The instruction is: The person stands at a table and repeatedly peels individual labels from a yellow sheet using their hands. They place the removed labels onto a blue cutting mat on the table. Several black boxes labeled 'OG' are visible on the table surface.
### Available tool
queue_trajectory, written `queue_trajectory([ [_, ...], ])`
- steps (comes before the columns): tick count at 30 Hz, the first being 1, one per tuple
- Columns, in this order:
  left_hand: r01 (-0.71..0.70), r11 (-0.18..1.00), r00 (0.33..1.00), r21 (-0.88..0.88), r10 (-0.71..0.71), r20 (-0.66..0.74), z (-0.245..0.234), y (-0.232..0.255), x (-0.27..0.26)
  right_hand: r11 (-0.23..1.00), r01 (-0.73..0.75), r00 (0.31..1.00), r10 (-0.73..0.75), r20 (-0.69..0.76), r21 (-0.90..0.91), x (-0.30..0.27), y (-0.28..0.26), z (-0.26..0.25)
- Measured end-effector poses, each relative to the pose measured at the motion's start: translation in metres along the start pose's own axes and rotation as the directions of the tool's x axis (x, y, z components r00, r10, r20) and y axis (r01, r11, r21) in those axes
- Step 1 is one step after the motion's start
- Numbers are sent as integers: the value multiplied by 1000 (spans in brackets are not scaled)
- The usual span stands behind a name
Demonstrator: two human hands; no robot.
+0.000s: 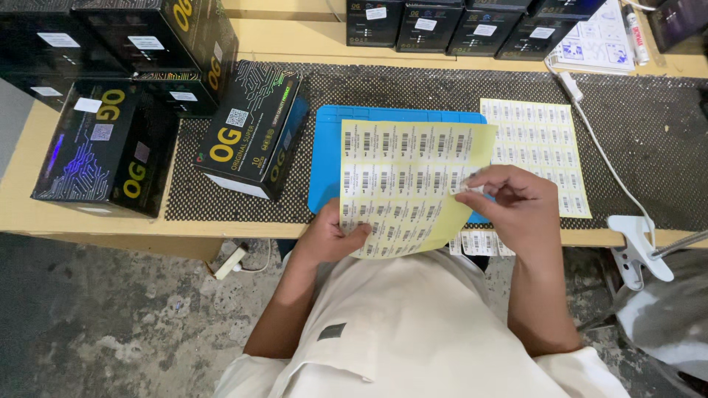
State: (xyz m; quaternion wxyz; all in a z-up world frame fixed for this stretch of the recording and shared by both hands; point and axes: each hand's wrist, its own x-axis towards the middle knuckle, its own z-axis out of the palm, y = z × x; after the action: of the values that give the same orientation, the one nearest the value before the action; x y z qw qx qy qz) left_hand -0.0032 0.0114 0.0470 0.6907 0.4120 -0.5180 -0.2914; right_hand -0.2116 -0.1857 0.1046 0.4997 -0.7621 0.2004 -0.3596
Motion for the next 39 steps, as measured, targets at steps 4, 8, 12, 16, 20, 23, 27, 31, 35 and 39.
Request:
queue_trajectory([
  [4,-18,1000,1000,2,18,-2,2,4,2,992,121,992,-123,40,47,5,-5,0],
  [8,0,999,1000,37,0,-6,5,11,4,966,259,965,-260,30,20,7,7,-4],
  [12,37,999,999,26,-37,-1,4,11,3,937,337,941,-339,-7,-91,10,12,-6],
  [16,46,999,999,24,-46,4,-2,-7,-8,954,293,952,-297,-78,-54,10,12,-12],
  [20,89,985,993,148,-99,61,-9,-33,-25,858,501,814,-510,-278,-109,12,25,-24],
  [23,118,984,993,131,-120,9,-16,-28,-31,766,631,741,-643,-194,-127,7,36,-39],
  [27,113,992,982,58,-102,-158,-34,-11,-32,737,659,749,-626,217,-147,-13,50,-23],
  [31,135,983,963,126,-100,-251,-50,5,-34,667,687,715,-550,431,-288,-29,60,-8],
  [35,144,982,950,122,-103,-296,-62,-8,-41,640,662,739,-475,477,-390,-37,61,-2],
  [39,120,985,953,123,-79,-292,-63,-12,-44,642,630,771,-451,450,-437,-42,72,0],
])
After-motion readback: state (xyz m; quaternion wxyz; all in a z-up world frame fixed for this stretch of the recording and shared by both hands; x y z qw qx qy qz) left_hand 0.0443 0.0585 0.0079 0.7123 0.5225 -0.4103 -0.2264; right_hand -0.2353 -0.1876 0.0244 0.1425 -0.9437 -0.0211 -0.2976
